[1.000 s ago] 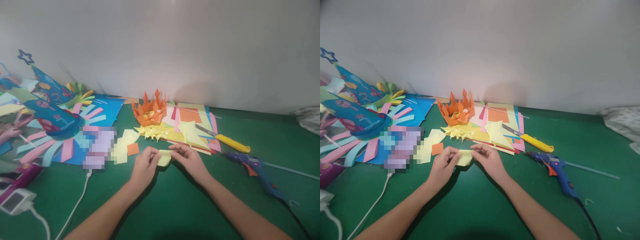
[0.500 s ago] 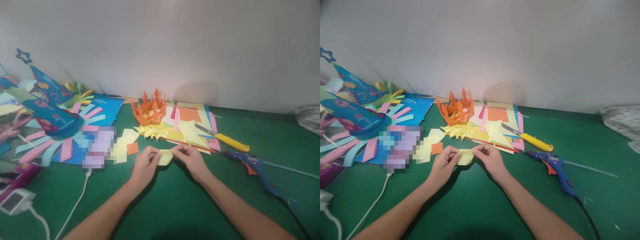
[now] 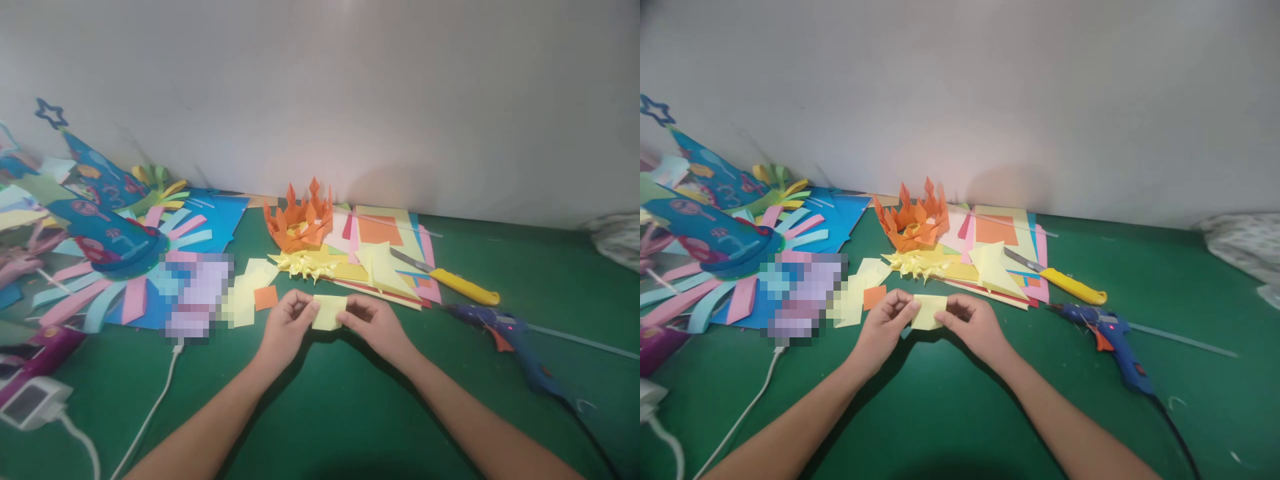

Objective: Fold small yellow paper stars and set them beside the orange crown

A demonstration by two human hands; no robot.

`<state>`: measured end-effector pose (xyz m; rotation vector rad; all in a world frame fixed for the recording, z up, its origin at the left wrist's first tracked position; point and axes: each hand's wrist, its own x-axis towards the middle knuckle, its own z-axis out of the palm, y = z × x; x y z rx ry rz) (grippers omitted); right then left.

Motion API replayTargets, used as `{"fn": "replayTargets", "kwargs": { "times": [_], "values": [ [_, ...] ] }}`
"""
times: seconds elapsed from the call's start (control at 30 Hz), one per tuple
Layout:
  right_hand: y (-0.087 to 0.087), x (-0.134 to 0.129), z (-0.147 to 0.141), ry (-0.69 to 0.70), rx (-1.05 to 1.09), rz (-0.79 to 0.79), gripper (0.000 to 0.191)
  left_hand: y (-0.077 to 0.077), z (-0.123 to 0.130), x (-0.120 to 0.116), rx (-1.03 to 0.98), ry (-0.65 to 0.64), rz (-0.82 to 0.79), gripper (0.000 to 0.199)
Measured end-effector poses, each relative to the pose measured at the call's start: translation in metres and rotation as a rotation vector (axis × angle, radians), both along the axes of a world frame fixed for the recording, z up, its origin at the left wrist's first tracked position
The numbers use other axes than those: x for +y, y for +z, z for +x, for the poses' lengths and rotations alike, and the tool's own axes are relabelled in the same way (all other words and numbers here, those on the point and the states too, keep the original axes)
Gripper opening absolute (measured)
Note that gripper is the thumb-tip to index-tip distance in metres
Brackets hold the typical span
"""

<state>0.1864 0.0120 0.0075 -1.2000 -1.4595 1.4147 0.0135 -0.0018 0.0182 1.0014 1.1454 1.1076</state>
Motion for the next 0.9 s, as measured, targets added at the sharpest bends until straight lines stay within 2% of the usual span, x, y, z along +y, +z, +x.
{"fn": "replayTargets", "kwargs": {
  "times": [0.37,0.8,0.9],
  "values": [
    [0.0034,-0.001,-0.0021,-0.033,-0.17,0.053,0.036,-0.0028,0.0007,-0.0005,0.116,-0.037,0.021,0.024],
    [0.0013,-0.0031,-0.0057,-0.094,-0.241,0.098,0.031,-0.0069,0.0007,-0.0012,0.276,-0.005,0.136,0.013],
    [0.0033,-0.0035,-0.0062,-0.056,-0.222,0.076,0.029,-0.0065,0.0005,-0.0014,0.301,0.023,0.149,0.013]
  ]
}}
